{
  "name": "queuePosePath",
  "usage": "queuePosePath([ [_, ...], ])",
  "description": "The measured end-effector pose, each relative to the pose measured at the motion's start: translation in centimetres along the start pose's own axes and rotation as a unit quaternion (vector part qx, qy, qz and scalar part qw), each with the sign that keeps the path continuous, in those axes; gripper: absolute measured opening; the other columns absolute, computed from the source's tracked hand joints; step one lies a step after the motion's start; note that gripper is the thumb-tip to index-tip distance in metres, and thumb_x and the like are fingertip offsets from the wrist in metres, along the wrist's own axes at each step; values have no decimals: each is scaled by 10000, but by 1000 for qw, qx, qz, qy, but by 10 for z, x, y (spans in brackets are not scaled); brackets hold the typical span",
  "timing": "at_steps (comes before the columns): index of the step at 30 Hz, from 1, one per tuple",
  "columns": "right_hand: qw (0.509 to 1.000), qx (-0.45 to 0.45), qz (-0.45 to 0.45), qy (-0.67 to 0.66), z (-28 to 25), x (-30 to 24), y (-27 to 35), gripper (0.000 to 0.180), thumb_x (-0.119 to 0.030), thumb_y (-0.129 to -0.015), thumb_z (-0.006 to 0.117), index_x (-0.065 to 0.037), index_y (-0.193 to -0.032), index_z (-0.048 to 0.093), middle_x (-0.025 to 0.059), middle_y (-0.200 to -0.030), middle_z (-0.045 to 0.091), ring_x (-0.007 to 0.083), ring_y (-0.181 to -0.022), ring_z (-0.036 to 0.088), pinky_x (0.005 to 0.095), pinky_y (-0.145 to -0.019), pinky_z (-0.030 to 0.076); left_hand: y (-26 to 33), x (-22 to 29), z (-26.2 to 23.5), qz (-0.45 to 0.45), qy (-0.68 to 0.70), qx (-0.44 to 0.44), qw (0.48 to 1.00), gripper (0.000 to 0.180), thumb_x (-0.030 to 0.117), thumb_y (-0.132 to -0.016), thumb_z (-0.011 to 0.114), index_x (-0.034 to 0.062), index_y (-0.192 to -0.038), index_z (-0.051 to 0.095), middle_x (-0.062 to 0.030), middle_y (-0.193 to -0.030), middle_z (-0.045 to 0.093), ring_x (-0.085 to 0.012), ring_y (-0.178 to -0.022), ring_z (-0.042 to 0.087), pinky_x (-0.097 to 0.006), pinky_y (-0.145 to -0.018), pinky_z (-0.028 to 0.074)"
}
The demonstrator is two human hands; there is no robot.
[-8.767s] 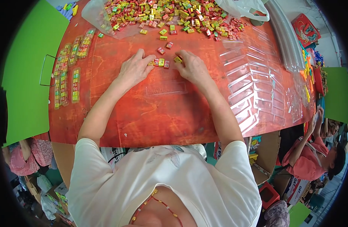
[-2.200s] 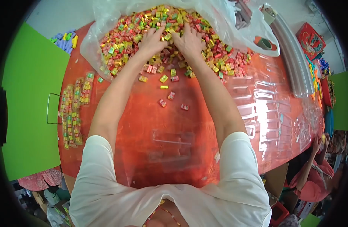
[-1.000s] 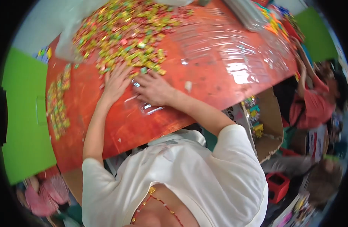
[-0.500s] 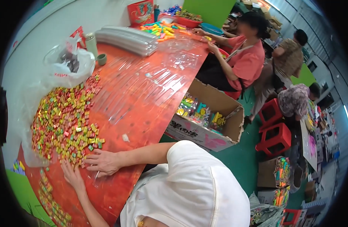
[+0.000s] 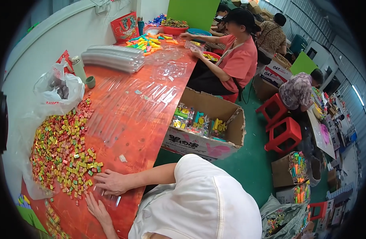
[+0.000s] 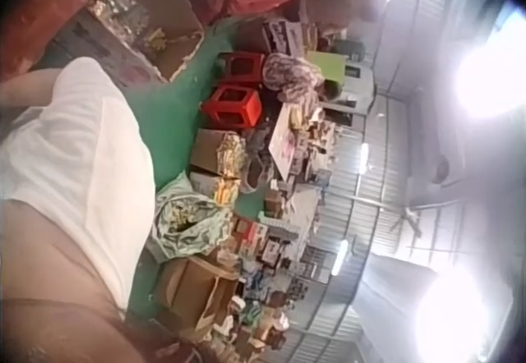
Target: Sorting small colorful square items on a table and placing them into rows before packaging them in plastic bags.
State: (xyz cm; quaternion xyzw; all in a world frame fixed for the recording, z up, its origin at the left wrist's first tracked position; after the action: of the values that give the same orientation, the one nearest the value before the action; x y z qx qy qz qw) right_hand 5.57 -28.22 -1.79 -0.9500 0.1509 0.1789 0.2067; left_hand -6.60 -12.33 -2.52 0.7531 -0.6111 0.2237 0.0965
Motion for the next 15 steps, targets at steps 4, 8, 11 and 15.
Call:
queuePosePath([
  [4,999,-4,-29,26,7,-3,-5,568,-377,-891,660,-36,-1331,545,223,-1501,407,368,-1376,408,497,-1034,373,4,-4,0,4,49,15,999,597,307,-1003,449,41,-1531,372,-164,-1620,295,-383,-1501,223,-551,-1187,146],
  [8,998,5,-41,38,10,-6,-6,578,-365,-889,659,-49,-1353,523,222,-1505,410,365,-1369,415,498,-1038,370,5,-4,4,-4,-25,-6,1000,591,287,-990,479,52,-1525,388,-164,-1616,302,-370,-1504,224,-546,-1188,147],
  [11,998,37,-33,46,7,-4,-4,575,-315,-896,660,-60,-1382,490,225,-1533,376,356,-1370,417,497,-1023,375,5,3,3,-16,-47,-14,999,596,294,-992,469,62,-1534,379,-159,-1625,288,-368,-1510,212,-544,-1189,143],
  [15,997,66,10,46,1,0,3,560,-265,-902,656,-66,-1392,472,225,-1545,357,345,-1369,422,496,-999,386,4,7,1,6,-37,21,999,604,306,-994,458,70,-1542,368,-154,-1634,271,-367,-1515,200,-541,-1192,136],
])
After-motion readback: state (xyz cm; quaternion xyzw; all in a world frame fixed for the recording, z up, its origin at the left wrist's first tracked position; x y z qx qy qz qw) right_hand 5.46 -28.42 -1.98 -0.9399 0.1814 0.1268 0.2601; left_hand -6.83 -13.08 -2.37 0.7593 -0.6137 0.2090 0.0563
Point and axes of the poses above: each hand's wrist, its own y-axis away from the middle knuckle, its own z-axis out of the palm, x = y × z, the point moved 4 cm from there along -y, towards the middle knuckle
